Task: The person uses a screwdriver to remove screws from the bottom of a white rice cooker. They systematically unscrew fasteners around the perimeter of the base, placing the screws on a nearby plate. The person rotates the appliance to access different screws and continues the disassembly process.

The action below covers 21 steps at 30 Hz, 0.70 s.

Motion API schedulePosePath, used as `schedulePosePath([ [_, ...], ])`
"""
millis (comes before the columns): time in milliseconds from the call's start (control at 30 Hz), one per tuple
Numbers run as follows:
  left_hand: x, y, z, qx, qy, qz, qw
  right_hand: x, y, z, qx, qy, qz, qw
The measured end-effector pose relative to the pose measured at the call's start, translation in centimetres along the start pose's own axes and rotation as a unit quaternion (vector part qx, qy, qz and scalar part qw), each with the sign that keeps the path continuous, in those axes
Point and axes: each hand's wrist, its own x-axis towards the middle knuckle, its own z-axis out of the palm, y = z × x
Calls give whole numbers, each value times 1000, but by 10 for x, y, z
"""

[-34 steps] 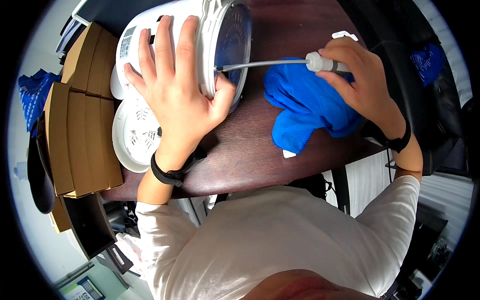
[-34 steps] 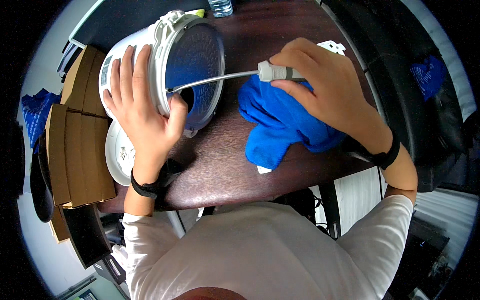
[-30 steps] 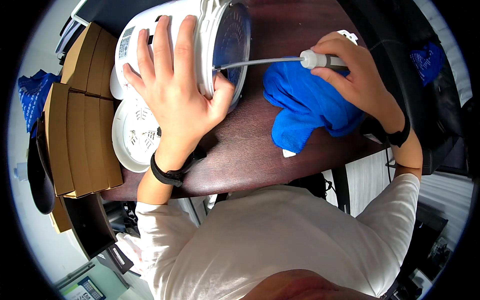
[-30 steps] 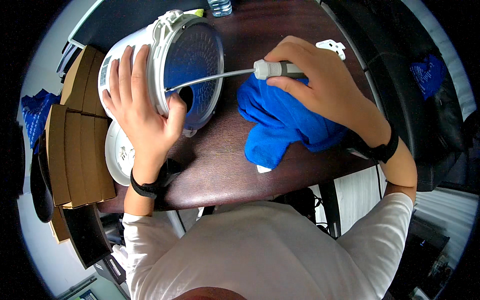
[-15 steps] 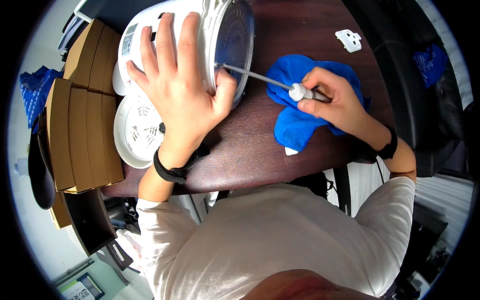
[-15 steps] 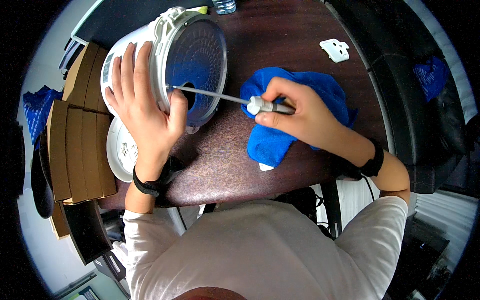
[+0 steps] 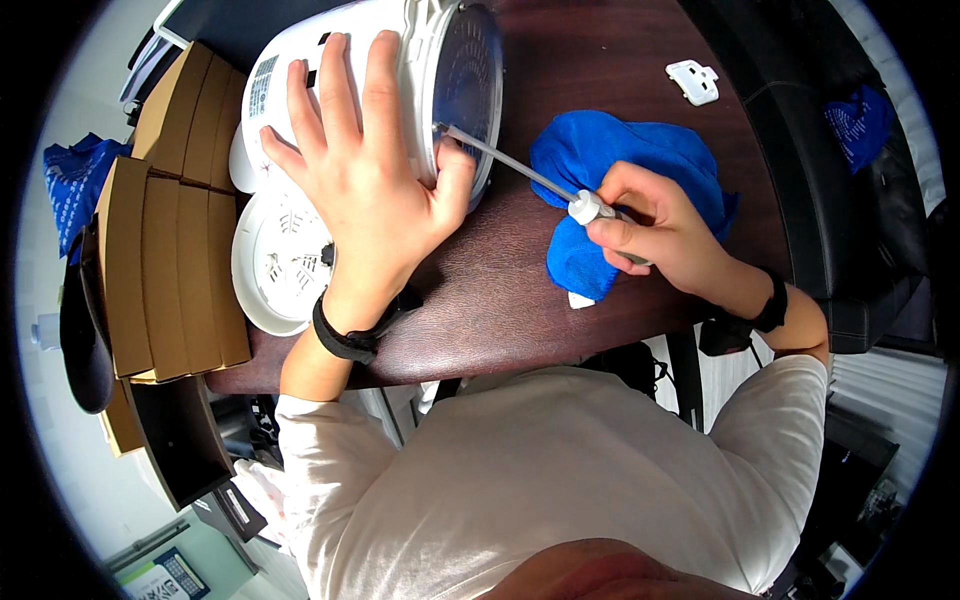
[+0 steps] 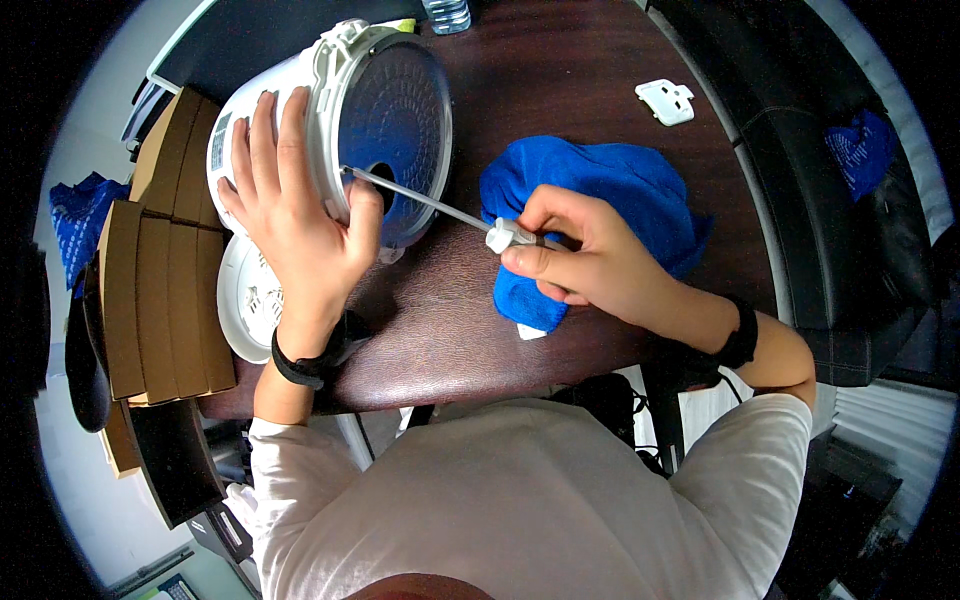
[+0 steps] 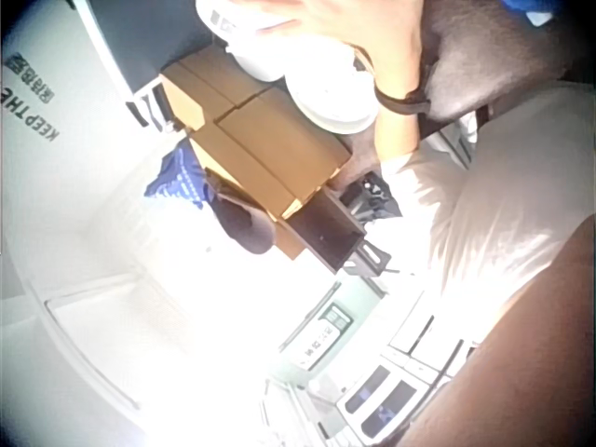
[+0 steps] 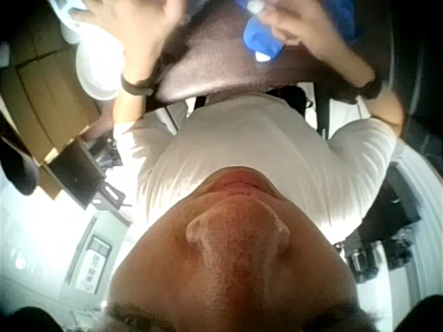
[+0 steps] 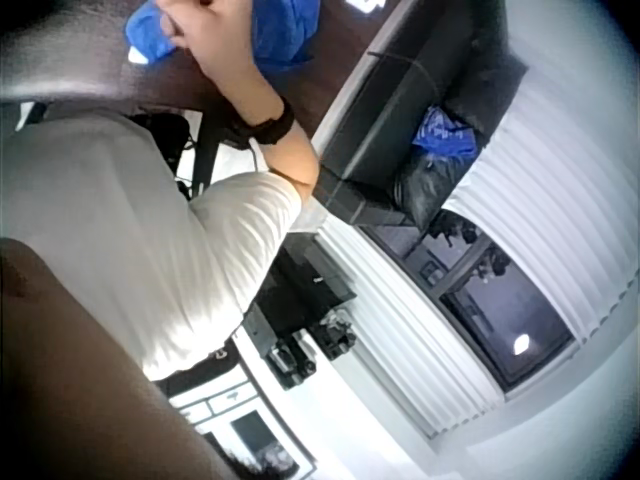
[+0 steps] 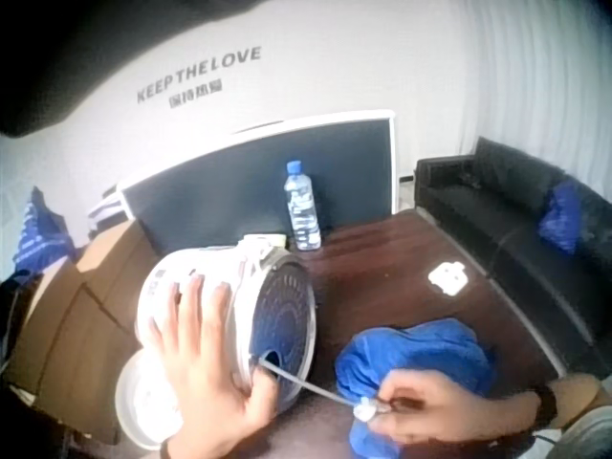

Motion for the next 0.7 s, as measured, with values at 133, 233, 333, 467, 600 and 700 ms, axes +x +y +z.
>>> schedulePosePath([
  [133, 2, -2, 3, 5, 2, 5, 1000, 5, -1, -9, -46, -18, -20, 999],
  [233, 3, -1, 3, 7, -13, 3, 1000, 6, -6, -10, -223, 38, -145, 963],
  [333, 5, -2, 0, 1, -7, 6, 1000, 15, -12, -13, -410, 86, -297, 858],
  [467, 4, -3, 1, -6, -4, 8, 1000, 24, -35, -21, -582, 120, -313, 741],
  [600, 3, -7, 4, -14, 12, 28, 999, 34, -51, -30, -663, 126, -348, 650],
  [700, 4, -9, 7, -19, 18, 39, 999, 46, -60, -40, -684, 131, -400, 596],
])
